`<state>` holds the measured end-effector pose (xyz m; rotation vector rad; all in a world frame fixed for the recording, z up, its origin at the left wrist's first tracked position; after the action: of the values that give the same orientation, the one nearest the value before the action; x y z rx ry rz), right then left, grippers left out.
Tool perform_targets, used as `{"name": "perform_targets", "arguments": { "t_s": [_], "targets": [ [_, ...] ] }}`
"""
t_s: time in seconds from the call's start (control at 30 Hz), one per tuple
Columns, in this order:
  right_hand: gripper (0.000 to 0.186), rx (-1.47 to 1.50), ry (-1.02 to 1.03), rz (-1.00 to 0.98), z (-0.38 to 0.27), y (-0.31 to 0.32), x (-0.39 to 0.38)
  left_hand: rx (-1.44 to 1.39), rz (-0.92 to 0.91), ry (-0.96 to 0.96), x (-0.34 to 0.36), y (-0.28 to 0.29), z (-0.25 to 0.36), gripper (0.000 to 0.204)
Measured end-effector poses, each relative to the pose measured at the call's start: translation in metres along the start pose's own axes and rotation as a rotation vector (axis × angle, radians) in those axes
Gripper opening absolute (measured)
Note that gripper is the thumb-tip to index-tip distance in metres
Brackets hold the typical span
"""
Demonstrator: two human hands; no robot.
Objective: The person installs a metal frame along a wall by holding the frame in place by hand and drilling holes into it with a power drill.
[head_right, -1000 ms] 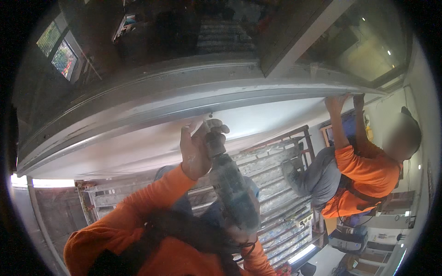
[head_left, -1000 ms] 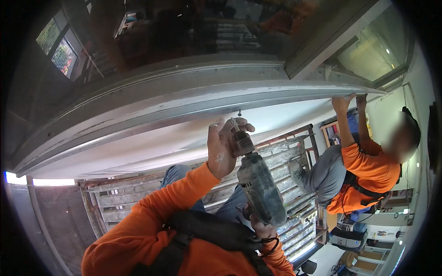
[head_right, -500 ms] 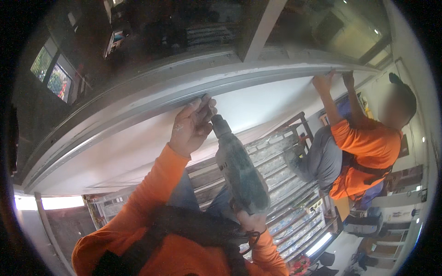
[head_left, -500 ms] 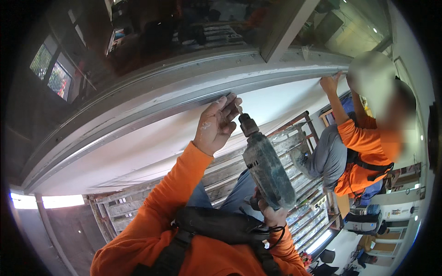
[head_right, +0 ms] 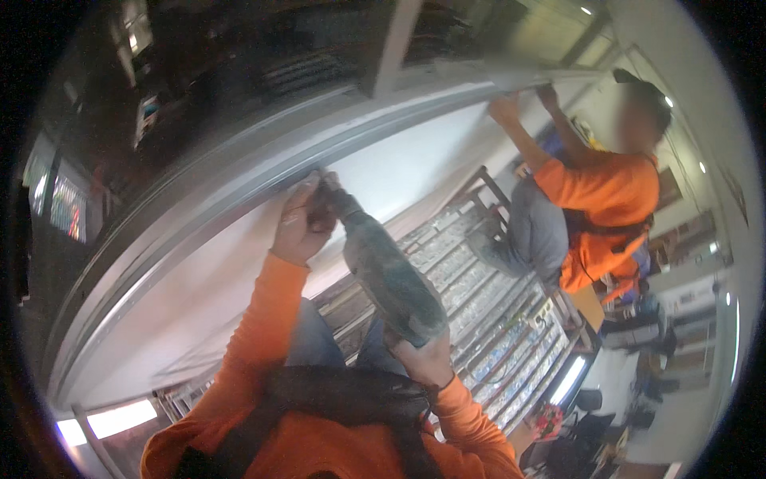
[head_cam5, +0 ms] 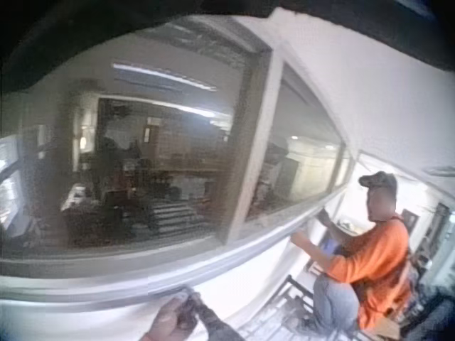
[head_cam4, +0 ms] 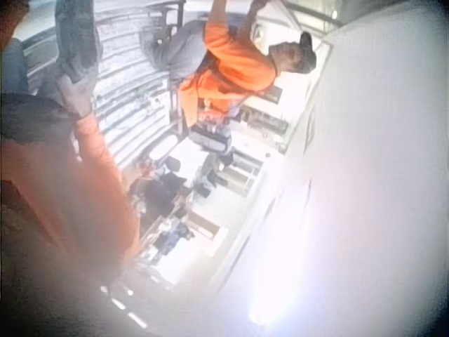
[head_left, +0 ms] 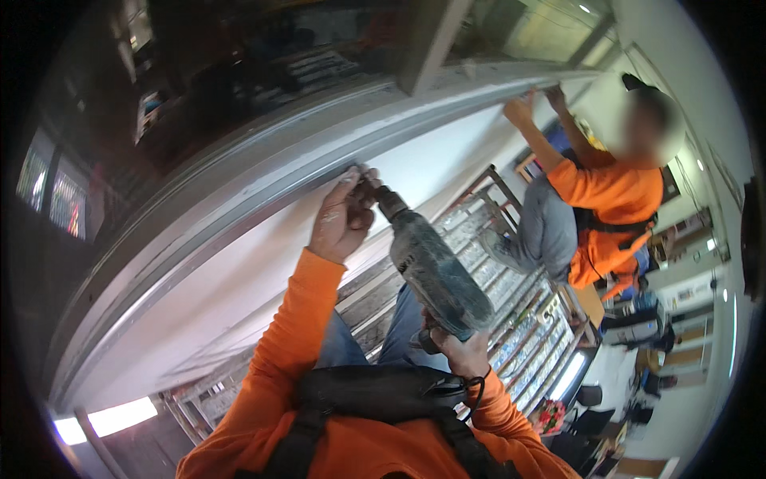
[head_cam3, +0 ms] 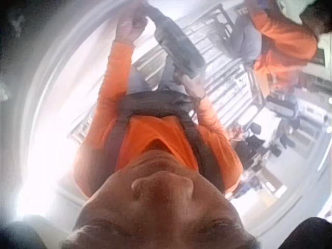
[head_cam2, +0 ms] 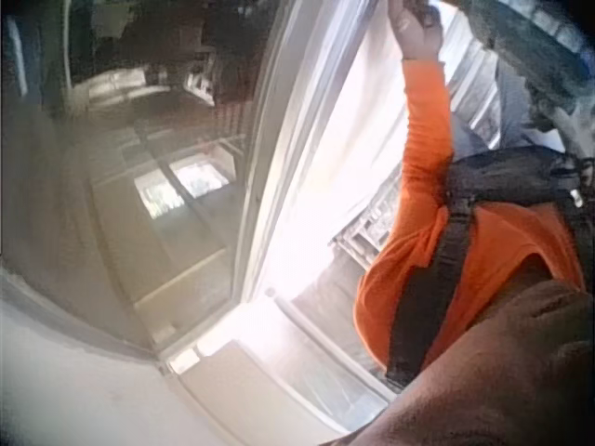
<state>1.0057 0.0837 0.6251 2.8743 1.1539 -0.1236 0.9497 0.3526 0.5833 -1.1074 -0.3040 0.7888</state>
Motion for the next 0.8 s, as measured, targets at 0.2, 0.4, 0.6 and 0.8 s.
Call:
{"name": "perform_targets", "arguments": {
  "t_s": [0.2, 0.4, 0.6, 0.8],
  "targets": [
    [0.072, -0.127, 0.199, -0.051, 0.008, 0.014, 0.0, 0.117, -0.074, -0.053, 0.003, 0.014, 0.01, 0.025],
    [0.076, -0.021, 0.142, 0.015, 0.005, 0.04, -0.019, 0.003, 0.129, -0.01, 0.006, 0.015, 0.011, 0.029],
    [0.068, -0.067, 0.288, 0.169, 0.039, 0.072, -0.028, -0.086, -0.119, 0.1, 0.016, 0.038, 0.031, 0.026],
    [0.048, 0.197, 0.023, 0.248, 0.062, 0.11, -0.044, 0.302, 0.067, -0.134, -0.009, 0.003, -0.017, 0.019]
  ]
}}
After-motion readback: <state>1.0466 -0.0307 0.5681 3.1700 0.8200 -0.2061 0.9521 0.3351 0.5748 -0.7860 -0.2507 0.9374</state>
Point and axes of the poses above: each hand's wrist, its own x-axis towards the middle knuckle, its own y-axis out of the back of the hand, z = x × y, the point moved 1 cm from there along x, towards the middle knuckle, and after that the axes turned 9 degrees about z, right-handed, at the moved point
